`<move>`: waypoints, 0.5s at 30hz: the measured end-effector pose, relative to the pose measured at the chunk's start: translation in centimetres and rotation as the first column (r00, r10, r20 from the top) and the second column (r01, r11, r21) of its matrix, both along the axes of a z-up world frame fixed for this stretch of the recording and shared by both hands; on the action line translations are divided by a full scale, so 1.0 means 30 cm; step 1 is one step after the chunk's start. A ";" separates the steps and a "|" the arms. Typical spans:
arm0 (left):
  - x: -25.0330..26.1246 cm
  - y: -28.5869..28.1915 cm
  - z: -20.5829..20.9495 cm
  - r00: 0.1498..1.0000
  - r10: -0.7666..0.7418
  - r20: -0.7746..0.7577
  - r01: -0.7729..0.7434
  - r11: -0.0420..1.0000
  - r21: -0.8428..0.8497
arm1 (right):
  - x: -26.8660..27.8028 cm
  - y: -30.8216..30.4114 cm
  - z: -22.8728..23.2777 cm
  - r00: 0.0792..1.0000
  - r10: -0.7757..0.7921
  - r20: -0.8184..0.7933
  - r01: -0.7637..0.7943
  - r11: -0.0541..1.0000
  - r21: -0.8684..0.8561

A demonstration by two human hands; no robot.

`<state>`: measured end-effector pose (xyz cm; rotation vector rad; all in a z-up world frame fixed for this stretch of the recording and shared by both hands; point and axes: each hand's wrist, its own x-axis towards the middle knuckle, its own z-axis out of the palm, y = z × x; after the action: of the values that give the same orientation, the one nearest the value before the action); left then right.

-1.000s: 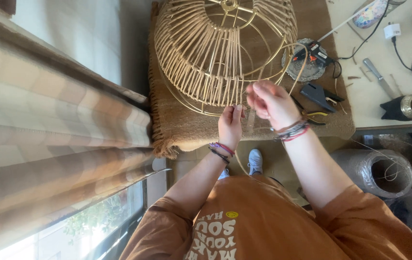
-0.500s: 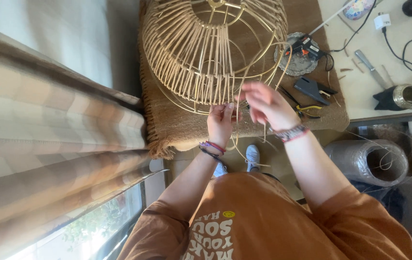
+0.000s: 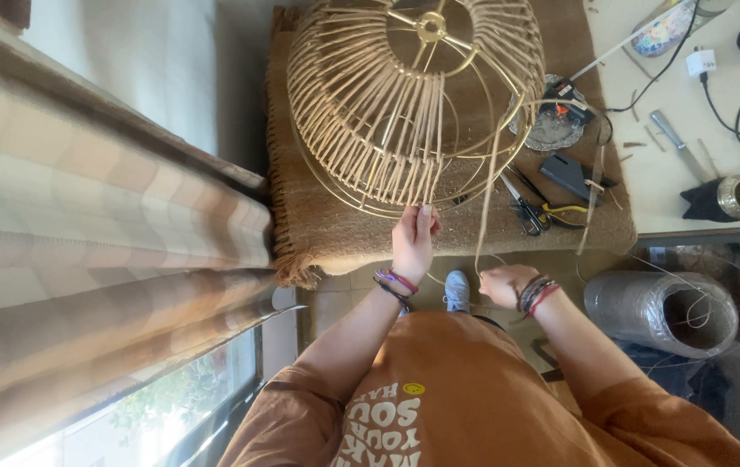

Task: Weaving a thin string through the ribs of a wicker lampshade frame to create a decorative pattern.

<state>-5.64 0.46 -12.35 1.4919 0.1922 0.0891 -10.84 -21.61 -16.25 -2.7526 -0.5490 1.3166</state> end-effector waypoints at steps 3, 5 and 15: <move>-0.001 -0.004 -0.010 0.999 0.026 0.047 -0.026 1.000 -0.003 | 0.171 0.126 0.402 0.968 -0.247 -0.048 0.231 0.797 0.558; 0.009 0.000 -0.019 0.998 0.039 0.055 -0.040 0.999 0.015 | 0.255 0.178 0.530 0.885 -0.440 -0.151 0.396 0.542 0.741; 0.027 0.039 0.153 0.998 0.002 0.061 0.000 0.999 -0.035 | 0.188 0.396 0.535 0.997 -0.049 0.066 -0.001 0.797 0.604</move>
<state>-4.84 1.64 -7.77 1.4520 0.1448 0.1312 -5.21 -9.72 -0.21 -2.2636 -0.7756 0.8250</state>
